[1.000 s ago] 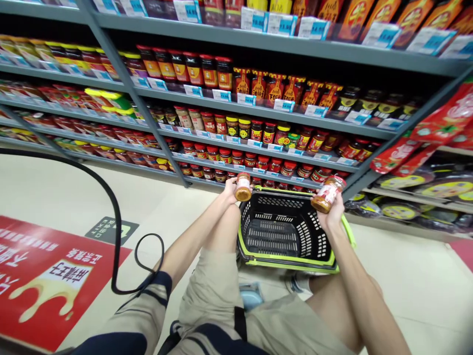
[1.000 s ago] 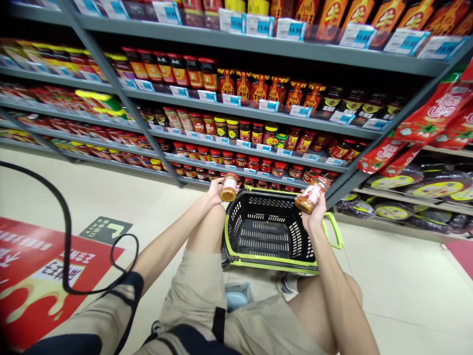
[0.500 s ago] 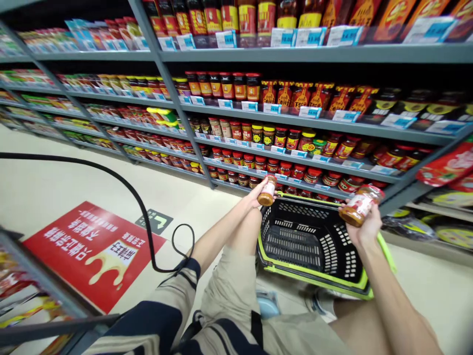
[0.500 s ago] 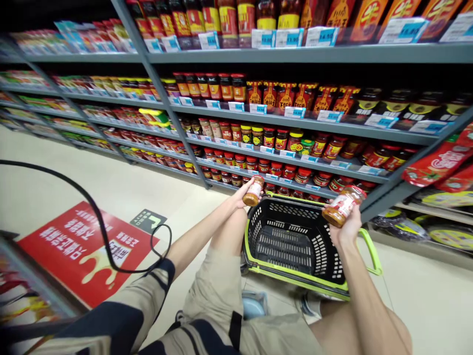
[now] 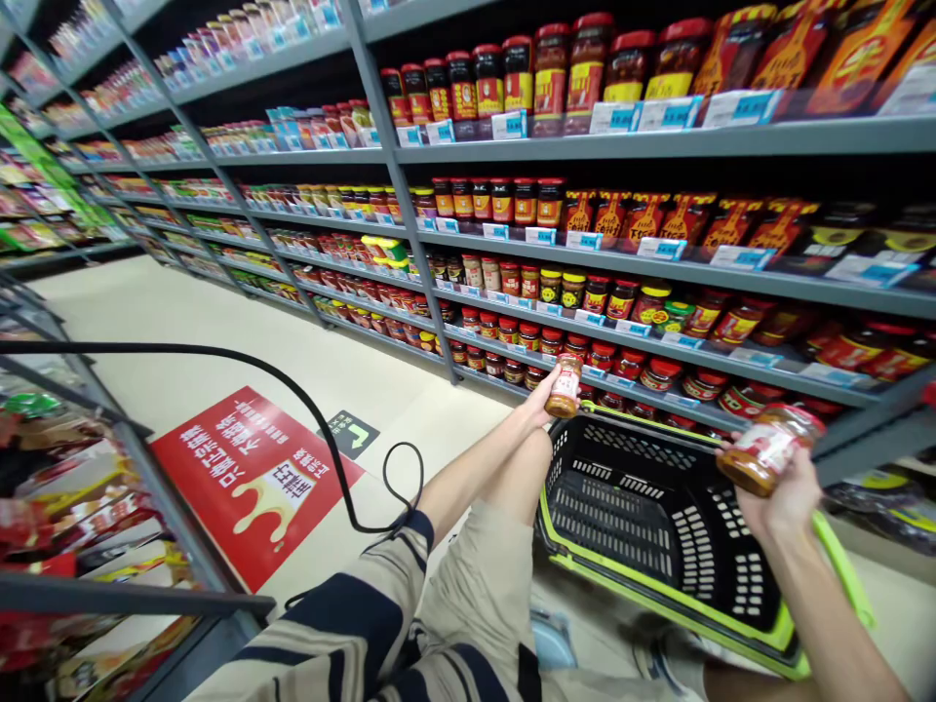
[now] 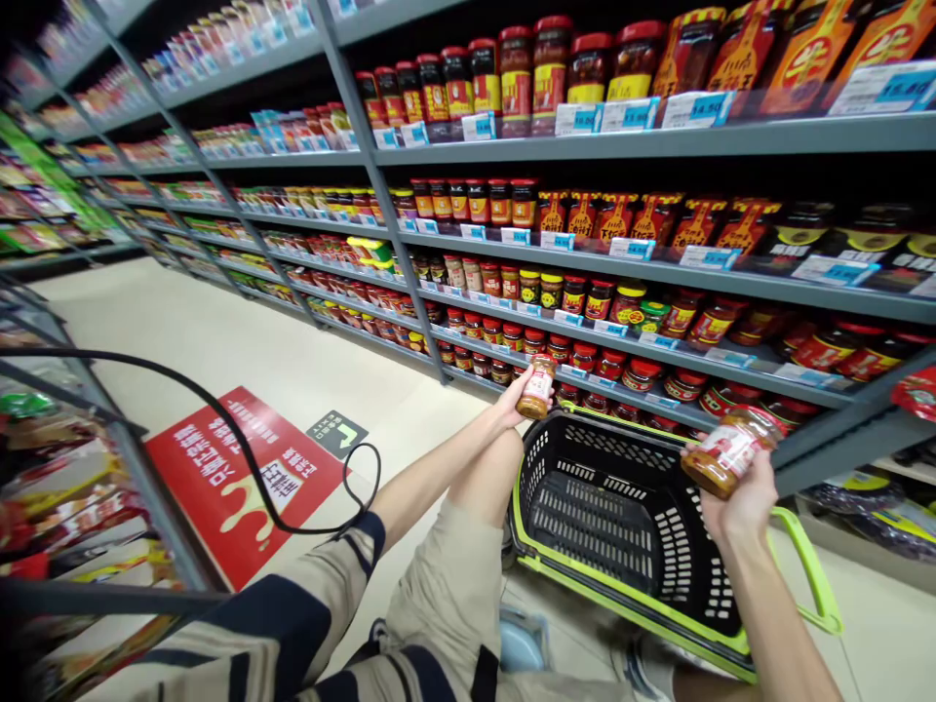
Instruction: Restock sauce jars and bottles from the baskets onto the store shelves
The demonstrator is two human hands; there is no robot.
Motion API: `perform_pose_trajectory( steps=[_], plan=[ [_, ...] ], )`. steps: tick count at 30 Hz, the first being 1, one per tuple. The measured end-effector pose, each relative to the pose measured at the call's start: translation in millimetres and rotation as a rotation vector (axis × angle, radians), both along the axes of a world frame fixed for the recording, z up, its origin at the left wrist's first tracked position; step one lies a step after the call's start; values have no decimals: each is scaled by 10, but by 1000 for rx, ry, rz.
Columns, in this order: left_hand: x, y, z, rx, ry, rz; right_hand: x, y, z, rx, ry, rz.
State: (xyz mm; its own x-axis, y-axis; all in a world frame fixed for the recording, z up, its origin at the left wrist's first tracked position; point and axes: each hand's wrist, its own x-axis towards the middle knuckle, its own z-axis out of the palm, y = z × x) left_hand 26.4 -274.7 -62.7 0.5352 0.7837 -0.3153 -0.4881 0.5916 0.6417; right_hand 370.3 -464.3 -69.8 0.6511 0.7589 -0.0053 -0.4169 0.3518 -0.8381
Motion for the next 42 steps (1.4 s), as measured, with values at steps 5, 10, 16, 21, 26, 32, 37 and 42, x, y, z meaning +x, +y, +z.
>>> perform_pose_trajectory(
  steps=[5, 10, 16, 21, 26, 32, 37, 42],
  plan=[
    [-18, 7, -14, -6, -9, 35, 5, 2, -29, -3, -4, 3],
    [-12, 24, -32, -24, -18, 63, 28, 10, -40, -18, 2, -27],
    [0, 5, -13, -35, -31, 70, 28, -7, -29, -19, -7, -27],
    [-5, 1, -5, -28, -17, 70, 1, -8, -3, -18, 50, -32],
    [-1, 14, -28, -24, -4, 76, -17, -8, 16, -23, 44, -31],
    [1, 26, -52, -7, 1, 74, 9, -5, -13, -6, -8, -33],
    [-11, 38, -61, 10, 37, 59, 17, 1, -16, -12, -25, -41],
    [-24, 35, -66, 35, 71, 63, 23, -1, -33, 1, -25, -53]
  ],
)
